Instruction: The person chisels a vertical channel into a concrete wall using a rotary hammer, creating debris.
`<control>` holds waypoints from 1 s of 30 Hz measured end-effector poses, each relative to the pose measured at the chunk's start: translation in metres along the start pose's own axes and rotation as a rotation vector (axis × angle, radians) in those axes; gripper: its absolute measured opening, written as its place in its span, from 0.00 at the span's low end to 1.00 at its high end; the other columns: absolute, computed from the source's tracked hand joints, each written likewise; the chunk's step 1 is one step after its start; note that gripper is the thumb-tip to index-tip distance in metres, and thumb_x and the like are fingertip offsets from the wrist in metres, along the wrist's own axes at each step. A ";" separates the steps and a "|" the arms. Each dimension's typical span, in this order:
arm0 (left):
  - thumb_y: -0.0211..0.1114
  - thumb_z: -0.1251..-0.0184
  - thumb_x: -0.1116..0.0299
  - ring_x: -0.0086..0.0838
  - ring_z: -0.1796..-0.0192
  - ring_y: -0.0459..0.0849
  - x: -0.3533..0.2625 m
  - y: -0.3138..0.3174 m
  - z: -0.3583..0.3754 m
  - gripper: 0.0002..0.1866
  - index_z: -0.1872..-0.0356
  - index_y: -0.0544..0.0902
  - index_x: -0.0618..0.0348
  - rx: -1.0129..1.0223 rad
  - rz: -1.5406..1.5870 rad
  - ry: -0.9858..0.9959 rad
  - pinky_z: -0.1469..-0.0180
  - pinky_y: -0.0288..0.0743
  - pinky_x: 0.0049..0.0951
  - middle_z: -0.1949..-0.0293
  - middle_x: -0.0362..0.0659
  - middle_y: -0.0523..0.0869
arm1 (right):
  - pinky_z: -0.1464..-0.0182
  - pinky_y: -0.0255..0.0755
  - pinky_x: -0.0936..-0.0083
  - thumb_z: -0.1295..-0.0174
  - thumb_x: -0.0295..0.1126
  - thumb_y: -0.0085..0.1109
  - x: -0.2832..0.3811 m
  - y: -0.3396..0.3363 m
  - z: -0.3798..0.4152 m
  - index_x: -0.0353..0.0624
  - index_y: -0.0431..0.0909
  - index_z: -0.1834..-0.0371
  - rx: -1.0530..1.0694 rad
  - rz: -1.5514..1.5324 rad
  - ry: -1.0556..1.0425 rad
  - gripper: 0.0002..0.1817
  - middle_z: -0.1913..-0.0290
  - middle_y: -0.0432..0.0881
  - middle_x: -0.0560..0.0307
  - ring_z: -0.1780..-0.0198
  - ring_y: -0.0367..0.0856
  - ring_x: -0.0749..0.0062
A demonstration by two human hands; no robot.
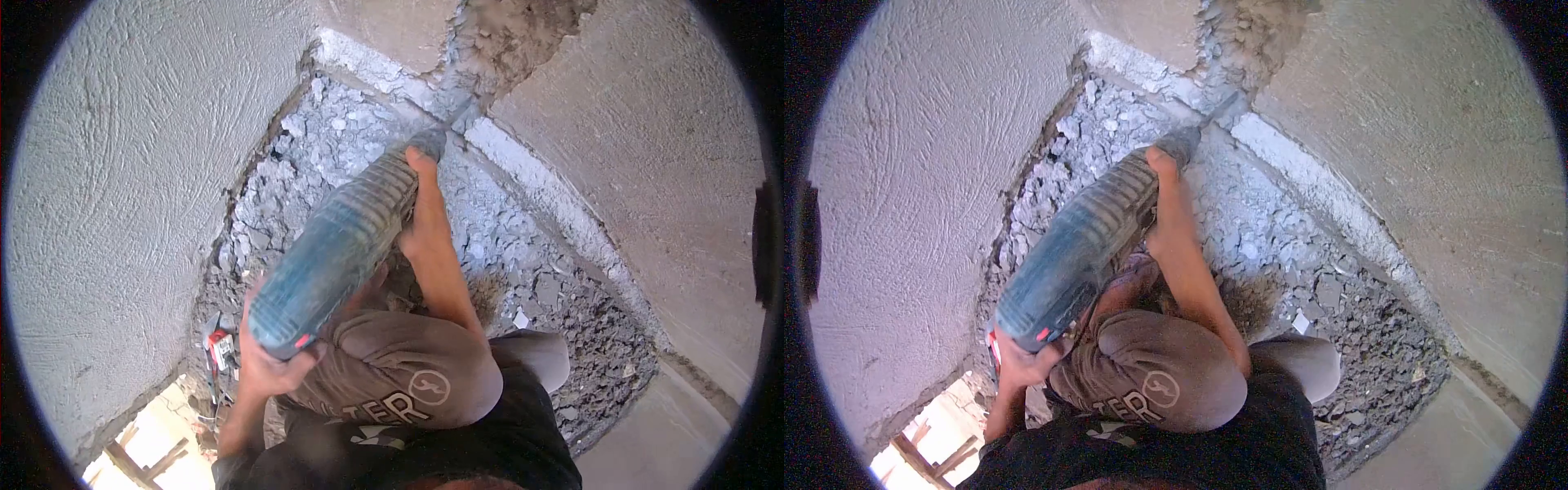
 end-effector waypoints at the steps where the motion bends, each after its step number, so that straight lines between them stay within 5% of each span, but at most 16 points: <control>1: 0.75 0.59 0.77 0.36 0.39 0.80 0.003 -0.003 0.004 0.48 0.31 0.61 0.73 0.002 0.010 -0.005 0.34 0.69 0.35 0.41 0.53 0.79 | 0.47 0.79 0.62 0.37 0.55 0.64 0.004 0.006 0.011 0.41 0.78 0.49 -0.006 0.042 -0.026 0.27 0.55 0.83 0.52 0.55 0.84 0.61; 3: 0.76 0.60 0.77 0.35 0.40 0.80 0.002 -0.006 0.006 0.48 0.32 0.63 0.73 0.037 0.049 0.112 0.35 0.70 0.35 0.43 0.52 0.79 | 0.47 0.79 0.62 0.37 0.55 0.64 0.017 0.018 0.021 0.41 0.78 0.49 -0.005 0.100 -0.062 0.27 0.55 0.84 0.51 0.55 0.84 0.61; 8: 0.76 0.58 0.76 0.34 0.40 0.79 -0.016 0.002 0.002 0.47 0.32 0.63 0.70 0.143 0.024 -0.276 0.35 0.69 0.35 0.43 0.51 0.79 | 0.47 0.80 0.60 0.35 0.55 0.62 0.035 0.020 0.026 0.40 0.79 0.51 -0.018 0.067 -0.079 0.27 0.56 0.85 0.49 0.55 0.84 0.59; 11: 0.75 0.57 0.77 0.33 0.39 0.78 -0.042 0.019 -0.013 0.47 0.31 0.62 0.70 0.060 0.090 0.070 0.35 0.69 0.34 0.42 0.50 0.78 | 0.50 0.81 0.60 0.34 0.56 0.59 0.050 0.026 0.024 0.40 0.79 0.54 -0.039 0.038 -0.120 0.26 0.58 0.85 0.49 0.57 0.85 0.59; 19: 0.70 0.52 0.81 0.31 0.40 0.78 -0.065 0.049 -0.037 0.47 0.27 0.59 0.65 0.081 0.194 -0.043 0.37 0.70 0.32 0.44 0.49 0.78 | 0.55 0.81 0.61 0.34 0.60 0.52 0.049 0.001 -0.009 0.41 0.80 0.60 -0.009 0.015 -0.071 0.28 0.65 0.85 0.50 0.63 0.85 0.58; 22: 0.71 0.52 0.80 0.32 0.43 0.81 -0.061 0.051 -0.048 0.47 0.27 0.58 0.64 0.040 0.126 0.182 0.38 0.72 0.33 0.46 0.49 0.81 | 0.55 0.81 0.61 0.34 0.59 0.53 0.055 0.000 -0.020 0.41 0.80 0.60 0.004 -0.002 -0.047 0.28 0.66 0.84 0.50 0.63 0.85 0.58; 30: 0.73 0.53 0.78 0.35 0.39 0.80 -0.043 0.046 -0.036 0.48 0.27 0.59 0.65 0.061 0.072 0.188 0.36 0.72 0.35 0.42 0.51 0.80 | 0.52 0.81 0.60 0.36 0.61 0.58 0.027 -0.001 -0.011 0.39 0.80 0.55 0.152 -0.102 -0.048 0.30 0.62 0.85 0.49 0.59 0.85 0.57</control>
Point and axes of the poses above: each hand's wrist, its own z-axis away from the middle knuckle, its own y-axis out of the palm, x = y × z, the point moved 4 cm from there along -z, towards the middle knuckle
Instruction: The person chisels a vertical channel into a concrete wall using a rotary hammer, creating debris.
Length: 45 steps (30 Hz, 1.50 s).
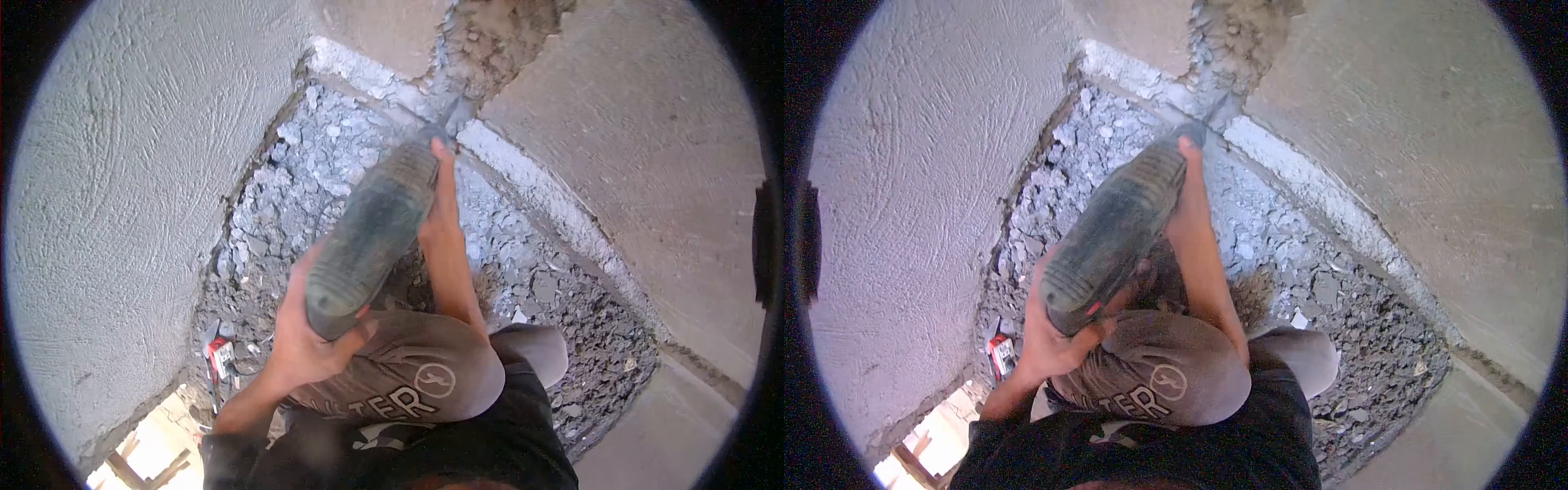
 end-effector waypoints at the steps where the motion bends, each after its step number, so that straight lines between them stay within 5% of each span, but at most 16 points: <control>1: 0.74 0.53 0.78 0.36 0.39 0.80 -0.002 -0.005 0.005 0.49 0.27 0.58 0.66 -0.037 0.007 0.038 0.36 0.72 0.35 0.41 0.51 0.80 | 0.51 0.81 0.60 0.36 0.59 0.59 -0.003 0.003 0.005 0.39 0.80 0.55 -0.047 0.023 -0.005 0.30 0.61 0.85 0.48 0.59 0.85 0.57; 5: 0.74 0.54 0.79 0.34 0.42 0.83 -0.003 -0.028 0.028 0.45 0.30 0.64 0.69 -0.021 0.052 -0.016 0.36 0.72 0.33 0.44 0.50 0.83 | 0.50 0.80 0.61 0.37 0.56 0.64 -0.002 0.014 0.022 0.38 0.79 0.53 -0.073 0.094 0.025 0.28 0.59 0.84 0.49 0.58 0.84 0.59; 8: 0.73 0.55 0.80 0.32 0.44 0.83 -0.016 -0.033 0.035 0.33 0.41 0.77 0.70 -0.015 0.092 -0.098 0.38 0.73 0.32 0.46 0.48 0.86 | 0.50 0.80 0.61 0.37 0.57 0.64 0.004 0.025 0.032 0.38 0.79 0.52 -0.167 0.177 -0.084 0.29 0.58 0.85 0.50 0.58 0.84 0.60; 18: 0.72 0.54 0.80 0.27 0.48 0.82 -0.016 -0.026 0.008 0.32 0.41 0.77 0.70 0.008 0.152 -0.242 0.43 0.75 0.31 0.48 0.47 0.85 | 0.53 0.81 0.61 0.37 0.52 0.65 0.016 0.018 0.013 0.39 0.80 0.56 -0.091 0.067 -0.078 0.24 0.61 0.85 0.52 0.61 0.85 0.60; 20: 0.71 0.54 0.80 0.28 0.48 0.82 -0.020 -0.021 -0.003 0.33 0.41 0.76 0.70 0.090 0.009 -0.024 0.43 0.75 0.30 0.50 0.46 0.85 | 0.54 0.82 0.60 0.37 0.53 0.63 0.020 0.013 0.005 0.40 0.80 0.58 -0.196 0.055 -0.110 0.24 0.62 0.85 0.51 0.62 0.85 0.59; 24: 0.72 0.55 0.78 0.29 0.50 0.82 -0.005 -0.012 0.000 0.36 0.38 0.73 0.69 0.080 0.008 -0.046 0.43 0.74 0.30 0.53 0.45 0.84 | 0.55 0.82 0.59 0.38 0.54 0.63 0.013 -0.006 -0.003 0.39 0.81 0.59 -0.196 0.078 -0.084 0.24 0.63 0.86 0.51 0.62 0.85 0.58; 26: 0.73 0.56 0.76 0.29 0.47 0.81 0.017 -0.010 0.009 0.43 0.33 0.67 0.69 0.003 0.045 -0.032 0.41 0.73 0.30 0.48 0.46 0.83 | 0.53 0.79 0.62 0.40 0.54 0.64 0.011 -0.008 -0.003 0.40 0.79 0.51 -0.154 0.100 -0.024 0.27 0.59 0.84 0.52 0.57 0.84 0.61; 30: 0.74 0.56 0.74 0.35 0.41 0.81 0.006 0.009 0.011 0.48 0.29 0.62 0.69 0.058 0.155 -0.163 0.37 0.71 0.34 0.42 0.51 0.81 | 0.55 0.80 0.60 0.40 0.54 0.60 0.022 -0.003 0.004 0.39 0.79 0.56 -0.076 0.065 -0.008 0.26 0.63 0.85 0.49 0.62 0.84 0.58; 32: 0.75 0.56 0.72 0.43 0.37 0.80 -0.004 0.016 0.013 0.51 0.27 0.59 0.70 0.049 -0.038 -0.113 0.33 0.70 0.40 0.39 0.58 0.79 | 0.59 0.80 0.57 0.40 0.59 0.55 0.023 -0.005 0.014 0.36 0.79 0.59 -0.111 0.084 0.020 0.31 0.66 0.85 0.45 0.67 0.84 0.55; 36: 0.74 0.56 0.75 0.41 0.33 0.76 -0.015 0.031 0.016 0.53 0.25 0.54 0.71 0.126 -0.204 -0.088 0.32 0.69 0.37 0.33 0.58 0.73 | 0.62 0.80 0.66 0.37 0.62 0.52 0.025 0.001 0.037 0.37 0.79 0.59 0.002 0.163 -0.106 0.33 0.66 0.83 0.49 0.67 0.83 0.61; 38: 0.80 0.56 0.64 0.59 0.42 0.81 -0.031 0.043 0.015 0.59 0.23 0.53 0.69 0.086 -0.289 0.031 0.37 0.75 0.44 0.42 0.64 0.79 | 0.65 0.79 0.69 0.37 0.66 0.51 0.029 -0.003 0.038 0.39 0.77 0.58 0.000 0.122 -0.097 0.34 0.66 0.81 0.52 0.70 0.81 0.63; 41: 0.80 0.55 0.62 0.61 0.47 0.83 -0.037 0.065 0.023 0.60 0.23 0.52 0.70 0.217 -0.393 -0.012 0.43 0.78 0.45 0.45 0.65 0.80 | 0.67 0.80 0.62 0.40 0.66 0.46 0.030 -0.006 0.049 0.39 0.78 0.60 -0.276 -0.070 -0.161 0.36 0.67 0.85 0.43 0.71 0.83 0.53; 43: 0.80 0.55 0.62 0.58 0.51 0.84 -0.036 0.070 0.026 0.59 0.23 0.52 0.68 0.180 -0.422 0.016 0.48 0.80 0.48 0.48 0.64 0.80 | 0.67 0.80 0.62 0.40 0.67 0.46 0.032 -0.009 0.054 0.38 0.78 0.60 -0.211 -0.049 -0.147 0.36 0.66 0.85 0.43 0.71 0.83 0.53; 45: 0.79 0.56 0.66 0.53 0.40 0.80 -0.039 0.061 0.025 0.55 0.25 0.56 0.68 0.117 -0.403 0.029 0.35 0.72 0.45 0.42 0.63 0.78 | 0.66 0.80 0.62 0.41 0.67 0.47 0.032 -0.019 0.051 0.38 0.78 0.60 -0.143 -0.029 -0.128 0.36 0.66 0.85 0.43 0.71 0.83 0.54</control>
Point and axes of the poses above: each hand's wrist, its own z-axis away from the middle knuckle, its own y-axis out of the palm, x = y × z, the point moved 4 cm from there along -z, towards the middle knuckle
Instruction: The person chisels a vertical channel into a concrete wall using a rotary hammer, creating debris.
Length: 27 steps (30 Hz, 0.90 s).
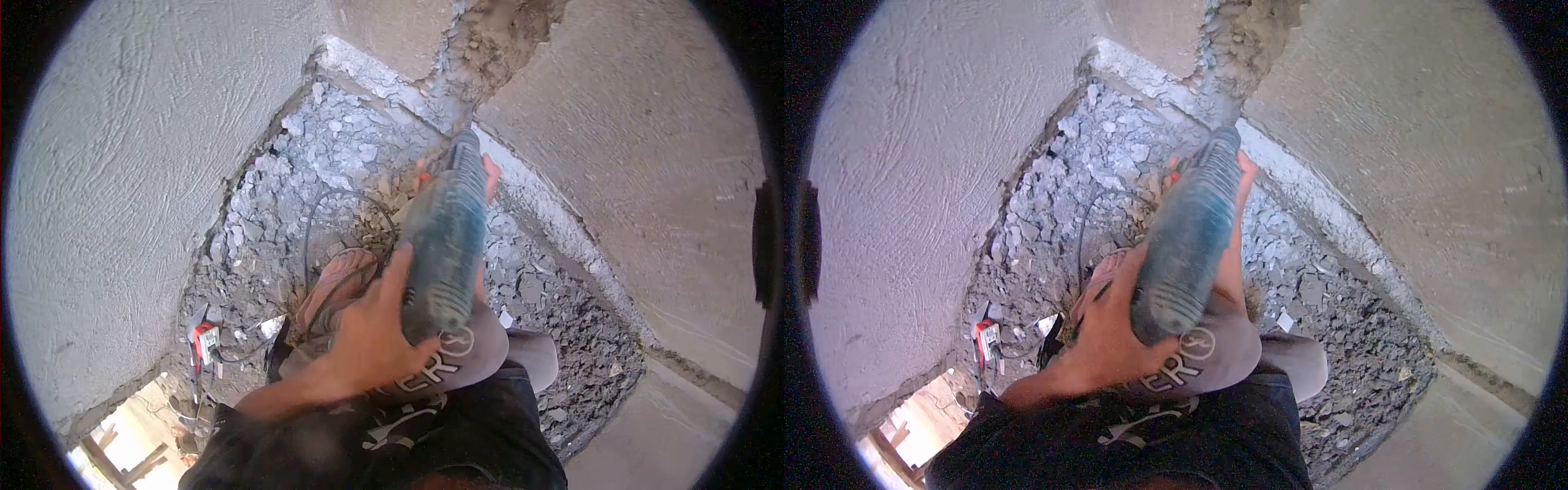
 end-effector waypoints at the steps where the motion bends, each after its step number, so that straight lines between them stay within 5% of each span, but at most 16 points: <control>1: 0.78 0.56 0.67 0.51 0.36 0.79 0.001 -0.006 0.001 0.54 0.26 0.58 0.69 -0.026 0.003 0.003 0.31 0.70 0.43 0.39 0.63 0.77 | 0.64 0.81 0.61 0.40 0.67 0.47 -0.003 0.000 -0.011 0.38 0.78 0.60 0.096 0.061 0.044 0.36 0.66 0.85 0.43 0.70 0.84 0.54; 4: 0.75 0.53 0.71 0.38 0.38 0.82 0.027 -0.031 0.012 0.47 0.28 0.63 0.68 -0.038 0.223 -0.145 0.33 0.71 0.36 0.43 0.56 0.82 | 0.54 0.81 0.57 0.37 0.63 0.52 -0.017 0.015 -0.018 0.39 0.79 0.58 0.351 0.110 0.119 0.32 0.64 0.86 0.46 0.64 0.85 0.54; 6: 0.71 0.51 0.72 0.50 0.42 0.83 0.044 -0.045 0.019 0.44 0.28 0.64 0.63 -0.175 0.363 -0.059 0.35 0.73 0.40 0.43 0.60 0.82 | 0.48 0.79 0.57 0.37 0.58 0.57 -0.028 0.025 -0.015 0.39 0.80 0.55 0.181 0.081 0.086 0.29 0.60 0.86 0.47 0.58 0.85 0.54; 7: 0.71 0.52 0.76 0.40 0.40 0.82 0.052 -0.048 0.022 0.44 0.29 0.65 0.64 -0.192 0.372 -0.050 0.34 0.71 0.36 0.44 0.56 0.83 | 0.48 0.79 0.57 0.37 0.58 0.57 -0.032 0.033 -0.014 0.39 0.80 0.55 0.194 0.082 0.087 0.29 0.60 0.86 0.47 0.58 0.85 0.54; 9: 0.71 0.53 0.77 0.37 0.39 0.81 0.055 -0.055 0.033 0.43 0.30 0.65 0.65 -0.195 0.440 -0.039 0.34 0.70 0.35 0.44 0.53 0.83 | 0.46 0.78 0.59 0.38 0.56 0.61 -0.035 0.038 -0.007 0.40 0.79 0.51 0.170 0.162 0.051 0.28 0.55 0.85 0.48 0.54 0.84 0.56; 16: 0.71 0.54 0.80 0.29 0.39 0.77 0.054 -0.061 0.027 0.41 0.32 0.66 0.66 -0.099 0.709 -0.204 0.35 0.69 0.32 0.42 0.46 0.80 | 0.47 0.78 0.60 0.38 0.55 0.63 -0.022 0.047 -0.008 0.40 0.77 0.47 0.146 0.238 0.001 0.29 0.52 0.84 0.49 0.52 0.84 0.58; 18: 0.72 0.54 0.79 0.28 0.41 0.77 0.045 -0.055 0.013 0.41 0.33 0.67 0.66 -0.115 0.704 -0.165 0.36 0.69 0.31 0.44 0.45 0.80 | 0.52 0.83 0.59 0.35 0.52 0.59 -0.019 0.046 -0.013 0.40 0.80 0.57 0.022 0.109 0.029 0.23 0.62 0.86 0.51 0.61 0.86 0.59; 27: 0.74 0.56 0.75 0.27 0.48 0.78 0.065 -0.059 0.001 0.39 0.37 0.69 0.67 -0.127 0.611 -0.142 0.41 0.71 0.30 0.52 0.44 0.80 | 0.53 0.82 0.59 0.37 0.51 0.63 -0.020 0.053 -0.024 0.38 0.80 0.54 0.090 0.154 0.061 0.24 0.60 0.85 0.49 0.59 0.86 0.58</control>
Point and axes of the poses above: each hand's wrist, its own z-axis away from the middle knuckle, its own y-axis out of the palm, x = y × z, the point moved 4 cm from there along -z, towards the middle knuckle
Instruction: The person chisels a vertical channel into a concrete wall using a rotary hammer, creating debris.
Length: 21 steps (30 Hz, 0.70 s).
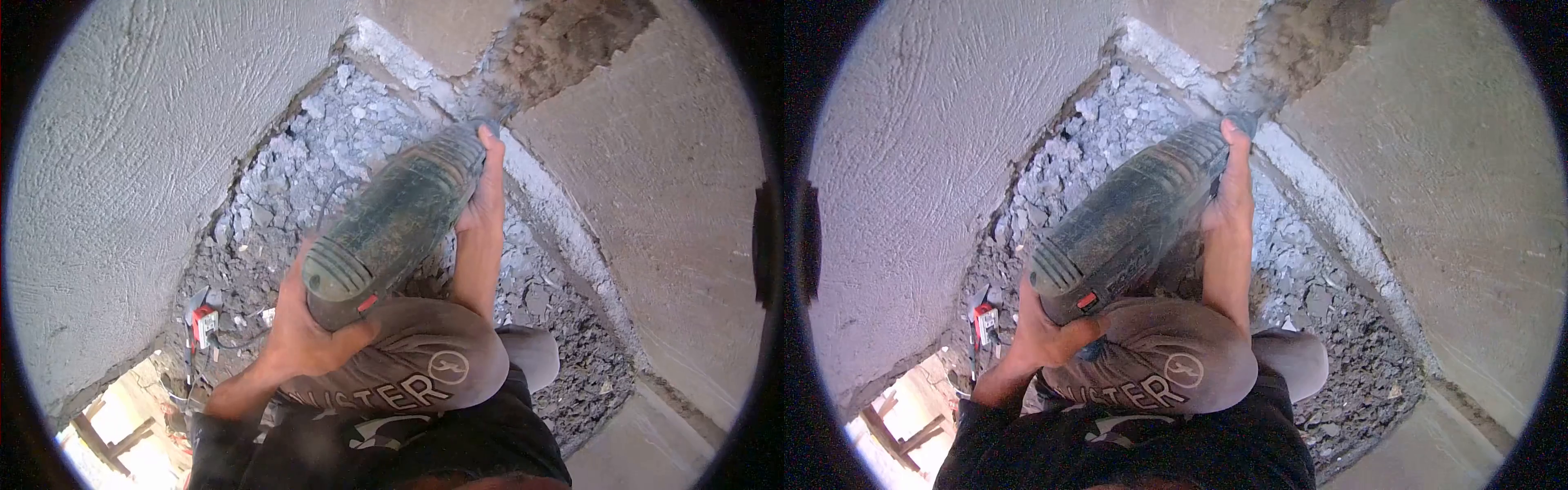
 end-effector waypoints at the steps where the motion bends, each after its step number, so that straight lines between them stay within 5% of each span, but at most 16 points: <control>1: 0.74 0.56 0.75 0.28 0.46 0.78 -0.005 0.000 -0.001 0.41 0.36 0.68 0.68 -0.001 -0.037 0.016 0.40 0.70 0.30 0.51 0.45 0.80 | 0.53 0.82 0.59 0.37 0.51 0.63 -0.001 -0.002 -0.001 0.38 0.80 0.54 -0.011 0.000 0.007 0.24 0.60 0.85 0.49 0.59 0.86 0.58; 5: 0.74 0.57 0.76 0.30 0.42 0.77 -0.013 0.007 -0.003 0.44 0.33 0.65 0.70 0.012 0.069 -0.152 0.37 0.69 0.32 0.46 0.48 0.78 | 0.54 0.82 0.60 0.38 0.51 0.62 0.006 -0.001 -0.004 0.38 0.80 0.56 0.022 -0.028 0.012 0.23 0.63 0.85 0.50 0.62 0.86 0.59; 21: 0.73 0.57 0.77 0.34 0.36 0.75 -0.020 0.028 -0.004 0.49 0.28 0.60 0.68 0.031 0.005 -0.003 0.33 0.66 0.35 0.39 0.53 0.75 | 0.58 0.81 0.62 0.38 0.52 0.60 0.018 -0.010 -0.002 0.40 0.80 0.58 -0.038 -0.040 -0.005 0.23 0.65 0.85 0.52 0.65 0.85 0.60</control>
Point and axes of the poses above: each hand's wrist, its own z-axis away from the middle knuckle, its own y-axis out of the palm, x = y × z, the point moved 4 cm from there along -z, towards the middle knuckle
